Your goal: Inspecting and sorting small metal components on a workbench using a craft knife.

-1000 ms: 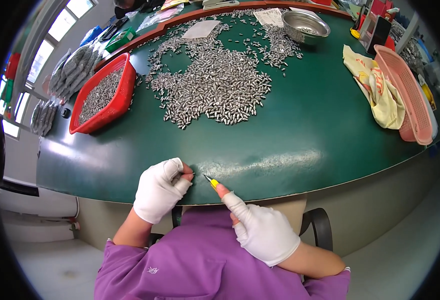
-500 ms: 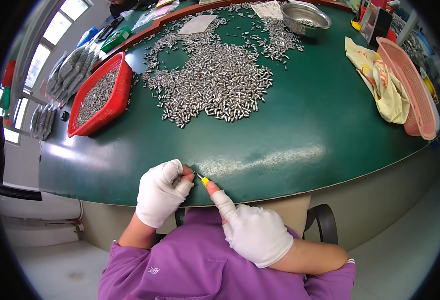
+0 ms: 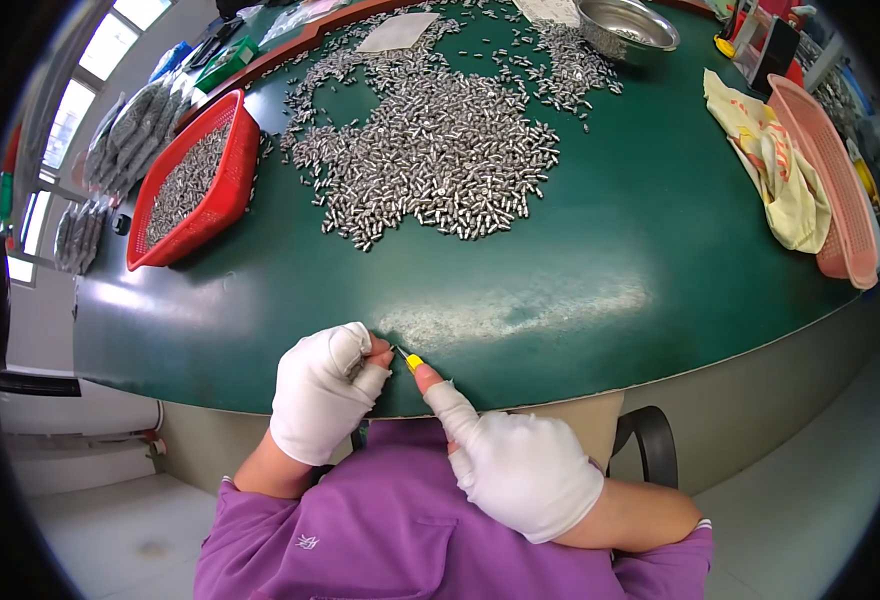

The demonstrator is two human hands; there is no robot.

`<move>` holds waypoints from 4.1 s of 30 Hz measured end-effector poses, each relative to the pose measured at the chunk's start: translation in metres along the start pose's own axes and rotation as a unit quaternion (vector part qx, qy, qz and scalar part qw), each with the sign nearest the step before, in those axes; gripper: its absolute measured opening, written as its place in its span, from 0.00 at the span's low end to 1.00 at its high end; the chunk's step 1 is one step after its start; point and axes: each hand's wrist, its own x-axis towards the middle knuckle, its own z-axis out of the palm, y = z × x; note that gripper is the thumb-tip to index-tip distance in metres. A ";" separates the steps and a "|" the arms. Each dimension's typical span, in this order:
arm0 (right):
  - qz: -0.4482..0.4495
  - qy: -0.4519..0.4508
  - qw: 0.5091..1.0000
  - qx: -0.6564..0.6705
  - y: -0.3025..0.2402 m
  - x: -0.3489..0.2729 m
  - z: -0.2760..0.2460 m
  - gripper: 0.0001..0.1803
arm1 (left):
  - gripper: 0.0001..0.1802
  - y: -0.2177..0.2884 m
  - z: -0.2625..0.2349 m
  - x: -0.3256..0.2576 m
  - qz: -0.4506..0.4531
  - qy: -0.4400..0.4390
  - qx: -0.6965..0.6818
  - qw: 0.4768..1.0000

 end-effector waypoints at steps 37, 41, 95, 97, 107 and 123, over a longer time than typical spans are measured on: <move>0.002 -0.026 0.999 -0.043 -0.006 0.006 -0.014 0.33 | 0.07 -0.001 -0.002 0.001 -0.012 -0.011 -0.019 1.000; -0.027 0.115 0.991 0.066 0.024 0.007 -0.022 0.35 | 0.05 -0.005 -0.005 0.000 -0.057 -0.011 -0.073 0.996; -0.289 0.185 0.937 -0.060 0.042 0.170 -0.008 0.04 | 0.15 -0.063 -0.025 0.071 -0.191 -0.160 -0.622 0.742; -0.296 0.178 0.935 -0.081 0.043 0.172 -0.003 0.03 | 0.16 -0.061 -0.025 0.071 -0.170 -0.163 -0.620 0.749; -0.206 0.188 0.960 -0.025 0.039 0.167 -0.011 0.07 | 0.16 -0.067 -0.024 0.070 -0.171 -0.167 -0.638 0.732; -0.220 0.254 0.941 -0.036 0.036 0.166 -0.022 0.09 | 0.12 -0.066 -0.018 0.067 -0.190 -0.176 -0.667 0.699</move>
